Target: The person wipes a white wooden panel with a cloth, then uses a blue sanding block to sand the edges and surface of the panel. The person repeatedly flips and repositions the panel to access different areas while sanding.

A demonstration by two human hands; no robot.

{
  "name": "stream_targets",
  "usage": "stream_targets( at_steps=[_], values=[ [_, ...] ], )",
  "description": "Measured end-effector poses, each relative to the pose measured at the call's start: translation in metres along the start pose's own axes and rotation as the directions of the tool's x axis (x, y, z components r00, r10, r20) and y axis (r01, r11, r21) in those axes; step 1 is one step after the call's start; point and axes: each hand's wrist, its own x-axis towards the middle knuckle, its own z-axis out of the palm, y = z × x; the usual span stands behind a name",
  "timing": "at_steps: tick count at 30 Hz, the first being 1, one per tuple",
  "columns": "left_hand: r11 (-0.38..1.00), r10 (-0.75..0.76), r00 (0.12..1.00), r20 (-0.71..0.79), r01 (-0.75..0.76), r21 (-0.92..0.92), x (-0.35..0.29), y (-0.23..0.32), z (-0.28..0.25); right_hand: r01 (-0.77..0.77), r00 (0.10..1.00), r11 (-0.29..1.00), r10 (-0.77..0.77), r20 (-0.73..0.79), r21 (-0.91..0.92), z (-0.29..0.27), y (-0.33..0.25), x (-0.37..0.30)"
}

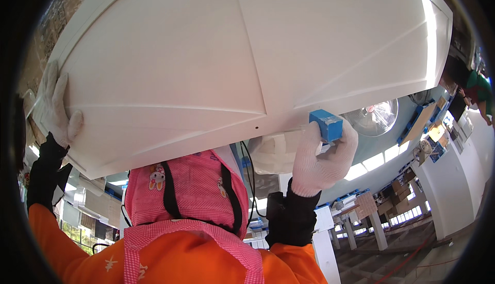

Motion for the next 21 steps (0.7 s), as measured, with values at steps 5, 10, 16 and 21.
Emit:
stream_targets(
  at_steps=[5, 10, 16, 21],
  values=[
    [1.0, 0.014, 1.0, 0.013, -0.014, 0.008, 0.0, -0.001, -0.001, 0.024, 1.0, 0.966, -0.027, -0.009, -0.258, -0.011, 0.012, 0.04],
    [1.0, 0.009, 1.0, 0.013, -0.009, 0.006, 0.002, -0.001, -0.004, -0.008, 1.0, 0.964, 0.002, -0.022, -0.267, -0.012, 0.022, 0.06],
    [1.0, 0.012, 1.0, 0.007, -0.012, 0.004, 0.001, 0.0, -0.003, 0.144, 0.983, 0.955, -0.108, 0.149, -0.259, 0.0, 0.004, 0.023],
    [1.0, 0.013, 1.0, 0.013, -0.013, 0.015, -0.001, -0.002, -0.004, 0.265, 0.963, 0.887, -0.22, 0.156, -0.379, -0.012, 0.022, 0.05]
  ],
)
